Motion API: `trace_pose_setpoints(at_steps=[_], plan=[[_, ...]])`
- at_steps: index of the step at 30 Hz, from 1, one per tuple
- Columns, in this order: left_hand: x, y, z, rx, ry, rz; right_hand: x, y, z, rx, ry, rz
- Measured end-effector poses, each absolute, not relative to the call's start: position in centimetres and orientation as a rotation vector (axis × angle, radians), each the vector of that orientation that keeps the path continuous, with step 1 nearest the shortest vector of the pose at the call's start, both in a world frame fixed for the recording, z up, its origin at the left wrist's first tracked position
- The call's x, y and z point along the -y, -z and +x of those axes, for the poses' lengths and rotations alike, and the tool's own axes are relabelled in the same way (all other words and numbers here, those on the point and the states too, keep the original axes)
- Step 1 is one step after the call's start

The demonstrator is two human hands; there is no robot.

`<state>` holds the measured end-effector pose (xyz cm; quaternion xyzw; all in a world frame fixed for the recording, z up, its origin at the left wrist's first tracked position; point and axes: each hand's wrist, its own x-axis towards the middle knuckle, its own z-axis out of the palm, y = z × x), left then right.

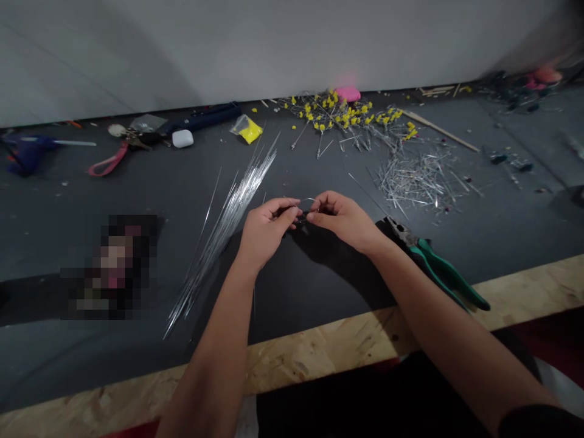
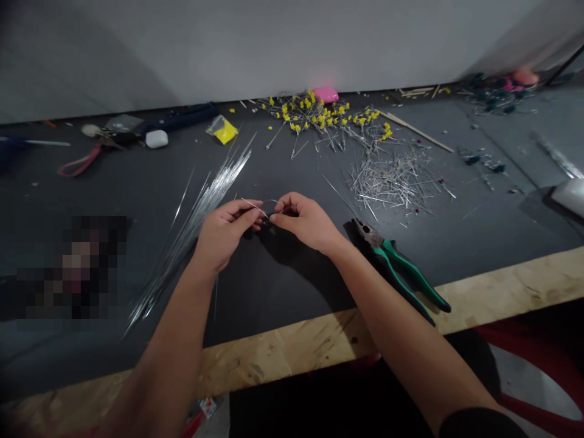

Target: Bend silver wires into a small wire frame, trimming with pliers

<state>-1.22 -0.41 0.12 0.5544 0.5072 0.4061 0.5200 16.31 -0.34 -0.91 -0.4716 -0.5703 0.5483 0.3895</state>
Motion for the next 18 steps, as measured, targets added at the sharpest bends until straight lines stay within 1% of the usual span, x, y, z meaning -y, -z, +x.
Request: trace_pose_setpoints(at_steps=[9, 18], plan=[[0.48, -0.11, -1.0, -1.185, -1.023, 1.296, 0.64, 0.87, 16.16, 1.426, -1.403, -1.182], [0.87, 0.18, -0.75, -1.361, -1.01, 1.579, 0.52, 0.81, 16.32, 1.663, -1.287, -1.222]])
